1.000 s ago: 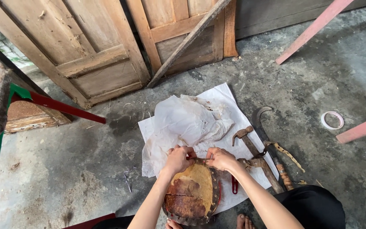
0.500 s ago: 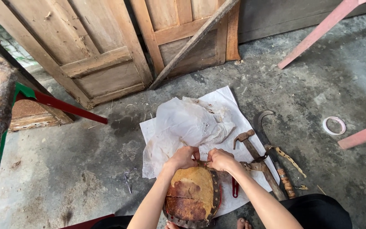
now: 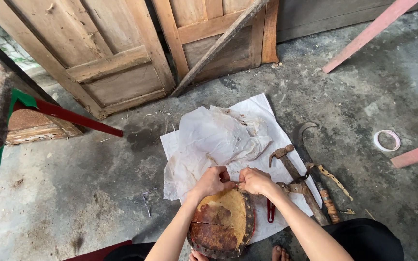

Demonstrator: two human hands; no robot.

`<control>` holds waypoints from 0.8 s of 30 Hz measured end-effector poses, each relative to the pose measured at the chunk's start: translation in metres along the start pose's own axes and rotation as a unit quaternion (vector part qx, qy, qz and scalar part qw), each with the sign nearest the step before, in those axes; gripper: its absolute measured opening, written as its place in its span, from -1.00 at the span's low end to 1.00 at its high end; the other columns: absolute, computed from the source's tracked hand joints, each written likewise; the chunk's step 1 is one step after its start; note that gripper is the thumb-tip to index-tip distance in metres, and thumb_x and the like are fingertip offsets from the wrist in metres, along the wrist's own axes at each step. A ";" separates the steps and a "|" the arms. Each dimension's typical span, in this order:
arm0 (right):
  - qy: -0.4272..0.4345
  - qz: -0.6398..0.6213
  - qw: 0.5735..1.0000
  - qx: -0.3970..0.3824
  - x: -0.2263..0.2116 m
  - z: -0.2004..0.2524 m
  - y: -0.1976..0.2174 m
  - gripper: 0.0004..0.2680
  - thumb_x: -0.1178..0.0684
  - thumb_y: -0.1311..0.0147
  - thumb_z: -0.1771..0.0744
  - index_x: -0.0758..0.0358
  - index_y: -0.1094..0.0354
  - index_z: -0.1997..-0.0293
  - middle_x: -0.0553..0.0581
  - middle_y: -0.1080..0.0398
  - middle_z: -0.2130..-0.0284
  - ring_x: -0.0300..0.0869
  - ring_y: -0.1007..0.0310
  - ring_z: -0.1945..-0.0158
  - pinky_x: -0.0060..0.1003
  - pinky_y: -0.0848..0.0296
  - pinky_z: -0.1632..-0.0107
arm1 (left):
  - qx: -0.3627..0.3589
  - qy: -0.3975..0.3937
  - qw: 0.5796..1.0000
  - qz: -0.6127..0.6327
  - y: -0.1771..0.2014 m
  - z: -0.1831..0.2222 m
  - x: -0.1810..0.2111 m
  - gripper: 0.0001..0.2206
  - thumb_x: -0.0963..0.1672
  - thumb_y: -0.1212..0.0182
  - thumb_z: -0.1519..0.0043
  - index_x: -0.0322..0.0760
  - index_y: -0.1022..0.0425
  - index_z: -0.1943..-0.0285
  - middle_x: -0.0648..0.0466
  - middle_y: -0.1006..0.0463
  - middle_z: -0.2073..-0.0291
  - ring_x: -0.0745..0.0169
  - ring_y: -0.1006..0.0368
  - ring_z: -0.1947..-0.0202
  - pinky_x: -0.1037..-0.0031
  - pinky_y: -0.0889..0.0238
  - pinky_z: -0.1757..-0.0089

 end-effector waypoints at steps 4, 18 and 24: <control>0.009 -0.011 1.000 0.004 0.009 -0.015 -0.014 -0.83 -0.18 -0.13 -0.30 -0.18 -0.49 0.08 0.04 -0.55 0.07 0.00 -0.51 -0.14 0.04 -0.47 -0.17 | 0.012 0.046 0.999 -0.024 -0.001 0.004 0.000 -0.75 0.01 -0.44 0.07 -0.06 -0.60 0.30 0.05 -0.62 0.43 -0.06 -0.59 0.19 0.13 -0.44 0.09; 0.050 -0.194 0.975 0.099 0.031 0.044 0.021 -0.83 -0.03 -0.12 -0.34 0.06 -0.48 0.00 0.20 -0.57 0.17 0.02 -0.57 -0.01 -0.03 -0.52 -0.06 | -0.008 0.080 0.994 -0.075 0.000 0.005 0.006 -0.73 0.05 -0.43 0.01 0.06 -0.57 0.19 0.08 -0.64 0.25 -0.08 -0.56 0.02 0.15 -0.33 -0.09; 0.002 -0.046 0.999 0.025 0.100 0.067 -0.001 -0.83 0.02 0.03 -0.28 -0.06 -0.56 0.43 -0.02 -0.59 0.49 -0.14 -0.61 0.22 -0.23 -0.53 0.05 | -0.018 0.075 0.995 -0.067 -0.008 -0.002 -0.007 -0.74 0.04 -0.42 -0.01 0.06 -0.57 0.18 0.05 -0.65 0.15 -0.09 -0.54 -0.05 0.15 -0.30 -0.12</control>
Point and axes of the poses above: each hand's wrist, its own z-axis away from the middle knuckle, its own y-axis out of the back of the hand, x = y × z, the point moved 3 cm from there along -z, towards the middle knuckle
